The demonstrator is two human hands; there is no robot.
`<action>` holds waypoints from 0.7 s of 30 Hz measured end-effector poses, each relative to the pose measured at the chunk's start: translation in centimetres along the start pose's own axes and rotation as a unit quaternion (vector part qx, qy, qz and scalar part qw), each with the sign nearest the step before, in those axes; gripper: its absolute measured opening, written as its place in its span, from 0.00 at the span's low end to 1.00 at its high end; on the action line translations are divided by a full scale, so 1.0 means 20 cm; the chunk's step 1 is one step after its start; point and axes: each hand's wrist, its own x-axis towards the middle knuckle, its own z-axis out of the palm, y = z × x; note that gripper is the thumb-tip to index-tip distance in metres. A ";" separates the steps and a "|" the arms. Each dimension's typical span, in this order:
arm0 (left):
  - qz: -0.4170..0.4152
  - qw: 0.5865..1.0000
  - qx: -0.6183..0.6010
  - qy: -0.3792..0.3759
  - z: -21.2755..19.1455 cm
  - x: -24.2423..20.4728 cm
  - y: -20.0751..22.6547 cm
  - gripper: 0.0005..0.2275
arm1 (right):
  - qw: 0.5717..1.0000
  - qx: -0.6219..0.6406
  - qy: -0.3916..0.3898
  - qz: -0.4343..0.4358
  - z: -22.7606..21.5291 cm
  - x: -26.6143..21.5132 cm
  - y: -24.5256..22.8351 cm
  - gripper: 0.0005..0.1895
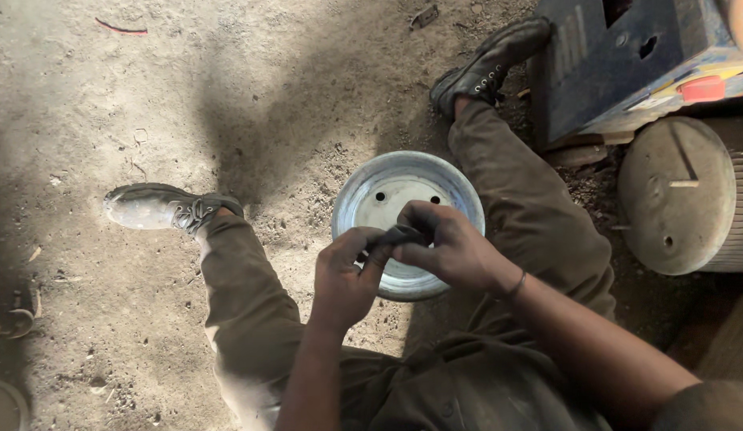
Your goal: The person polishes a circular metal object with a cloth and a small piece of material while sitting on the floor.
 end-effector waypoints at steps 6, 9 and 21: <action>0.039 0.994 0.088 0.050 -0.06 0.05 0.03 0.16 | 0.991 -0.107 0.083 -0.015 0.03 0.02 -0.02 0.10; -0.016 0.997 0.073 0.035 -0.08 0.06 0.04 0.16 | 0.992 -0.040 0.116 -0.021 0.05 0.05 -0.01 0.10; 0.022 0.999 -0.019 0.031 -0.09 -0.01 0.01 0.09 | 0.993 0.111 -0.004 -0.024 0.16 -0.09 0.04 0.21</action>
